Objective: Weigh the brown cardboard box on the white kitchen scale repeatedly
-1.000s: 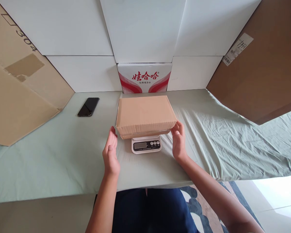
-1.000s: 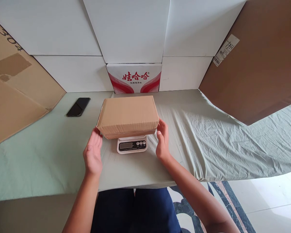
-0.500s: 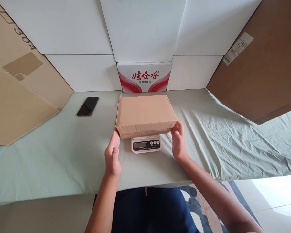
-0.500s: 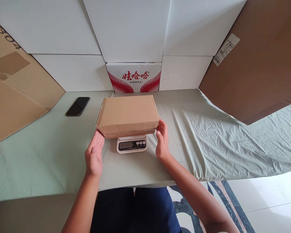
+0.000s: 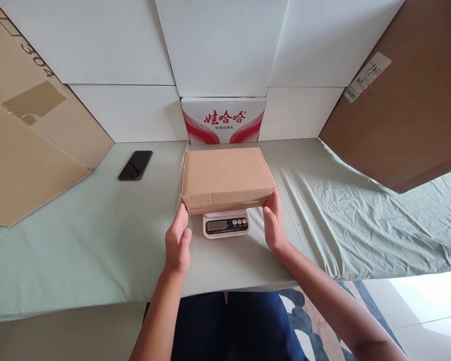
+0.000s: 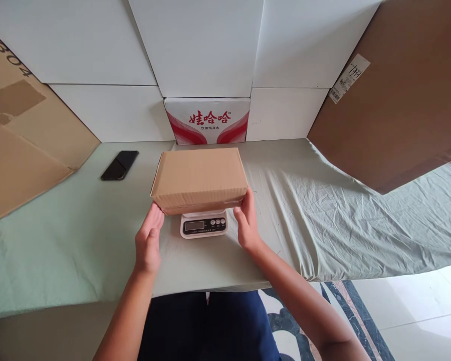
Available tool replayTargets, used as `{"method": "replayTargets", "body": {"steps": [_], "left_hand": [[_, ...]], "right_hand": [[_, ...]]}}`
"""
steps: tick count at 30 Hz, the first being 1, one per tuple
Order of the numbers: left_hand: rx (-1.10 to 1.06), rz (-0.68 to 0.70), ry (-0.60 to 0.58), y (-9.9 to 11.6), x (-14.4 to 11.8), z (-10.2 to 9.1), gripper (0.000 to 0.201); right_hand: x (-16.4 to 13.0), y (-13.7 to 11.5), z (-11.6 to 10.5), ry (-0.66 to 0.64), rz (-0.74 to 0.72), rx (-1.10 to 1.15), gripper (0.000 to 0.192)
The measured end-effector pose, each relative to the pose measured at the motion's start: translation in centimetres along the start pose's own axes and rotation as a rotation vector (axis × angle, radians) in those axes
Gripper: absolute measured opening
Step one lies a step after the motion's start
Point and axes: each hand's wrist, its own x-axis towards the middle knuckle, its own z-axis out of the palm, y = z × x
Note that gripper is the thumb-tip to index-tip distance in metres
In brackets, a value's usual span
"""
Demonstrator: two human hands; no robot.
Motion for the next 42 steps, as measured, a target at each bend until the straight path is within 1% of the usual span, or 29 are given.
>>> {"method": "replayTargets", "body": {"steps": [3,5,7,9,10,12,14,16,19,22,25,28,32,36,42], "left_hand": [[-0.009,0.006,-0.009,1.1,0.7,0.4,0.079],[-0.023,0.029,-0.019,2.3,2.1,0.9,0.075],[-0.034,0.07,-0.038,3.4,4.6,1.8,0.07],[-0.046,0.115,-0.088,3.6,8.0,2.8,0.069],[-0.053,0.129,-0.115,3.2,9.7,3.3,0.069],[-0.078,0.125,-0.164,1.5,13.0,4.3,0.073],[-0.123,0.084,-0.138,-0.9,15.4,5.0,0.077],[-0.134,0.013,-0.104,-3.4,16.6,5.1,0.081],[-0.083,-0.032,-0.132,-5.8,17.0,4.5,0.082],[-0.016,-0.03,-0.173,-6.7,16.9,3.5,0.077],[0.001,-0.031,-0.185,-7.0,17.0,2.7,0.073],[-0.009,-0.043,-0.192,-7.2,17.0,2.4,0.076],[-0.004,-0.083,-0.139,-7.0,16.8,2.6,0.081],[-0.014,-0.063,-0.137,-6.8,16.6,2.8,0.082],[-0.008,-0.072,-0.088,-7.1,16.4,2.9,0.082]], "right_hand": [[0.7,-0.9,0.1,-0.014,-0.006,0.012,0.059],[2.0,-1.4,0.1,-0.014,-0.039,0.014,0.057],[4.2,-1.7,0.2,-0.007,-0.098,0.003,0.058],[7.3,-1.2,0.4,0.018,-0.157,-0.018,0.065],[8.9,-0.6,0.6,0.037,-0.177,-0.028,0.068],[11.9,1.1,1.0,0.081,-0.192,-0.028,0.071],[14.1,3.4,1.3,0.111,-0.163,-0.009,0.07],[15.3,5.6,1.7,0.131,-0.109,0.0,0.07],[15.4,7.8,2.0,0.135,-0.006,0.033,0.065],[15.0,8.3,2.1,0.099,0.066,0.042,0.057],[14.8,8.2,2.0,0.085,0.067,0.049,0.053],[14.8,8.0,1.9,0.077,0.063,0.068,0.051],[14.5,7.9,1.9,0.054,0.067,0.072,0.053],[14.3,7.7,2.0,0.043,0.07,0.049,0.057],[14.4,7.8,2.0,0.027,0.052,0.015,0.06]]}}
